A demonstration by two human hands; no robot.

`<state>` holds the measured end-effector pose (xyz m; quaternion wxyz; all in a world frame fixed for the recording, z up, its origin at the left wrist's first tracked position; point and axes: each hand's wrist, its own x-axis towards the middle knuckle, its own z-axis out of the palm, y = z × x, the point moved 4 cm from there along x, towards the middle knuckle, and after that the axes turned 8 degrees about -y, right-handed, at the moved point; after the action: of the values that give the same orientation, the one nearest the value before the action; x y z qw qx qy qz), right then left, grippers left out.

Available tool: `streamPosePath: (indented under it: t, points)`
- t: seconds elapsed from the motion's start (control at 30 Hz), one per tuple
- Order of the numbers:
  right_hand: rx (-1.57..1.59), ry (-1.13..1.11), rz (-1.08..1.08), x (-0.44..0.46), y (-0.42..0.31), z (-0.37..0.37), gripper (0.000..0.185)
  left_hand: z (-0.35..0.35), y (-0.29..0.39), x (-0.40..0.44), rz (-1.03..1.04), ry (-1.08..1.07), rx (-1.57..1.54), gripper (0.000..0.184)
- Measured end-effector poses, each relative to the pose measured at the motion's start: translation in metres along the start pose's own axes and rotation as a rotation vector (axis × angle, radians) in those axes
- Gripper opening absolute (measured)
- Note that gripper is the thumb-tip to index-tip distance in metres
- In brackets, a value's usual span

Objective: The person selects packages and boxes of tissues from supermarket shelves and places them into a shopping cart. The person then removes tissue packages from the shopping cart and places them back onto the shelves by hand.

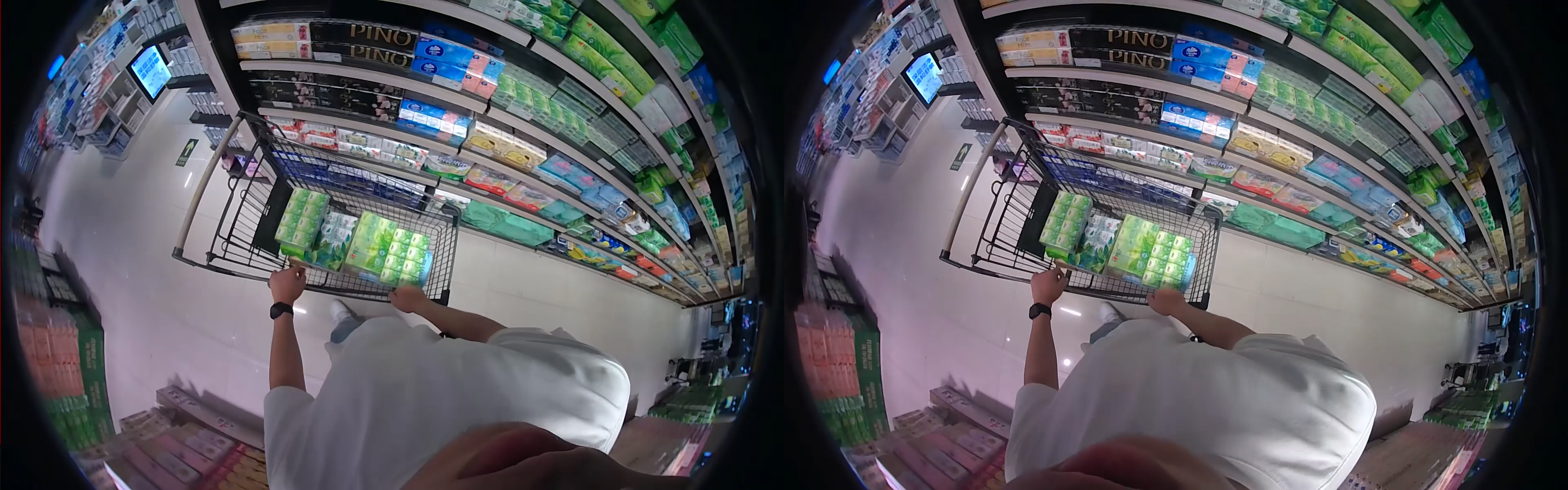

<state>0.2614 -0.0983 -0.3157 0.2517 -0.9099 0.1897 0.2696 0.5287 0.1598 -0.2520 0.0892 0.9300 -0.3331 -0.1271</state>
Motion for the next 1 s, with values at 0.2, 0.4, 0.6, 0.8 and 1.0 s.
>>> streamPosePath:
  t: [0.2, 0.4, 0.6, 0.8, 1.0]
  points:
    - [0.058, -0.078, -0.148, 0.061, -0.081, 0.004, 0.048, -0.018, -0.07, 0.006, -0.039, 0.182, 0.058, 0.017]
    - [-0.169, -0.116, -0.221, 0.084, -0.078, 0.034, 0.026, -0.005, -0.052, 0.016, 0.199, -0.026, 0.125, 0.022]
    - [-0.503, -0.128, -0.593, 0.127, -0.108, 0.044, 0.019, 0.012, -0.035, 0.032, 0.218, -0.302, 0.249, 0.033]
    - [-0.206, 0.001, -0.749, 0.125, -0.109, 0.015, 0.035, 0.03, -0.058, 0.049, 0.164, -0.285, 0.303, 0.032]
    - [0.091, -0.24, -1.166, 0.17, -0.071, -0.026, 0.033, 0.038, -0.049, 0.054, -0.075, -0.342, 0.354, 0.032]
